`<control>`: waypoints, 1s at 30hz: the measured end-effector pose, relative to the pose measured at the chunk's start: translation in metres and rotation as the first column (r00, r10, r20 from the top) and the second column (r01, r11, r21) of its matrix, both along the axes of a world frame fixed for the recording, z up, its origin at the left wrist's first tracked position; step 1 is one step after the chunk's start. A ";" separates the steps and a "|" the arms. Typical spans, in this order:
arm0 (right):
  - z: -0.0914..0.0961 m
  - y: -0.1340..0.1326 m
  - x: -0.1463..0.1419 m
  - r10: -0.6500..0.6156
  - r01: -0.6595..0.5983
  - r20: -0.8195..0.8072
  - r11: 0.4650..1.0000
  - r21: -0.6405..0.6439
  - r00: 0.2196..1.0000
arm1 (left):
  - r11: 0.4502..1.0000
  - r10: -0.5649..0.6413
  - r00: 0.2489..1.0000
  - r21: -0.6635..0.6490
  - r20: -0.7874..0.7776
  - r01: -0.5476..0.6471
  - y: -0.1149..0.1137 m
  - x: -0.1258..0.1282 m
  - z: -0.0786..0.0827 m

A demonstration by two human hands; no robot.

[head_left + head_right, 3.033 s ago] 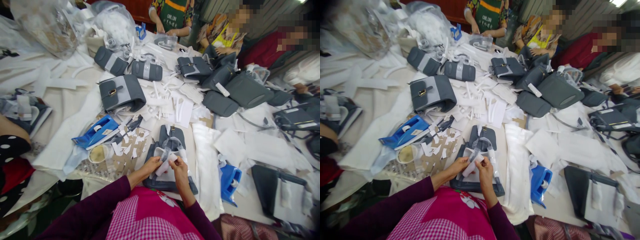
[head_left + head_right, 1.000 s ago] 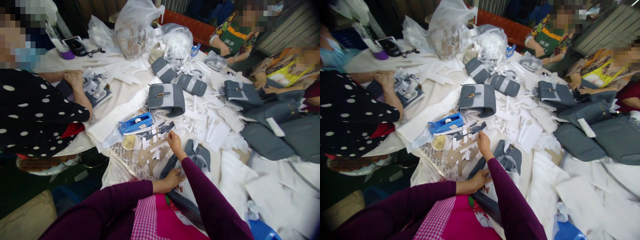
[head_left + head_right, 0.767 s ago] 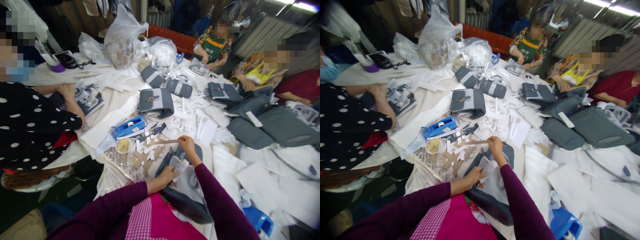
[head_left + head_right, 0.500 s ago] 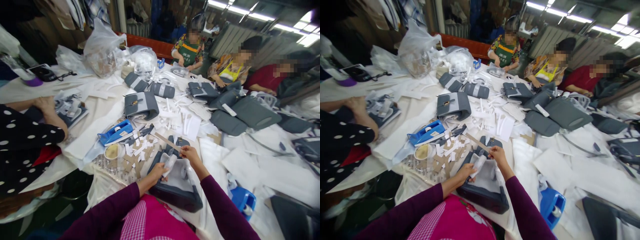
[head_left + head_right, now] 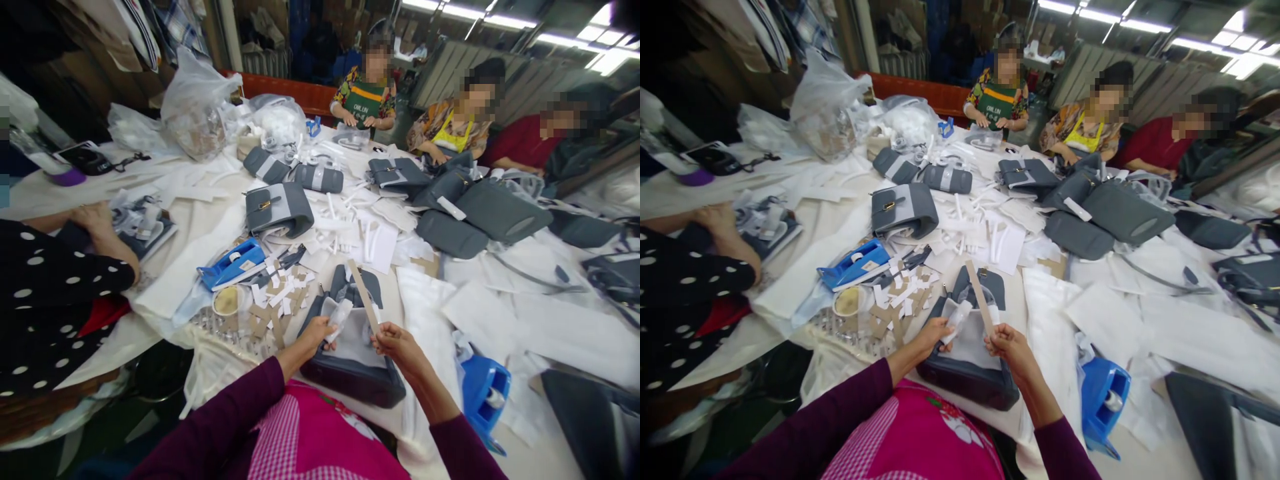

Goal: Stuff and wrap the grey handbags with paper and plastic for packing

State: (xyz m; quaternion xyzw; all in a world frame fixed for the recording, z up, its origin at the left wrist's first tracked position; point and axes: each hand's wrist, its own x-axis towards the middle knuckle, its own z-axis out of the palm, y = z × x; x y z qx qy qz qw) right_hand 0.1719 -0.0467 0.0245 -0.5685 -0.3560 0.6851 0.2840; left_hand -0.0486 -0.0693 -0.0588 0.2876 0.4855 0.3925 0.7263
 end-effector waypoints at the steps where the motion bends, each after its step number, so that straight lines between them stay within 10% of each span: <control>1: 0.001 -0.003 0.000 0.000 0.000 -0.003 1.000 0.001 1.000 | 1.000 0.001 1.000 0.000 0.000 -0.001 0.000 0.000 -0.001; 8: -0.010 0.022 -0.043 0.164 -0.191 0.175 0.970 0.151 0.971 | 1.000 0.002 1.000 -0.003 0.001 -0.002 0.000 0.000 0.002; 13: -0.031 0.082 -0.126 0.406 -0.640 0.557 0.696 0.326 0.725 | 0.999 0.017 1.000 -0.029 -0.021 -0.018 0.001 0.003 0.004; 18: -0.052 0.124 -0.188 0.364 -0.731 0.711 0.610 0.307 0.602 | 0.997 0.035 0.999 -0.072 -0.008 -0.035 0.002 0.004 0.000; 26: -0.077 0.105 -0.211 0.285 -0.866 0.904 0.476 0.156 0.320 | 0.992 0.111 0.992 -0.067 0.053 -0.108 -0.002 0.004 -0.001; 30: -0.087 0.096 -0.225 0.280 -0.868 0.931 0.492 0.073 0.236 | 0.987 0.162 0.985 -0.026 0.058 -0.161 -0.002 0.008 -0.002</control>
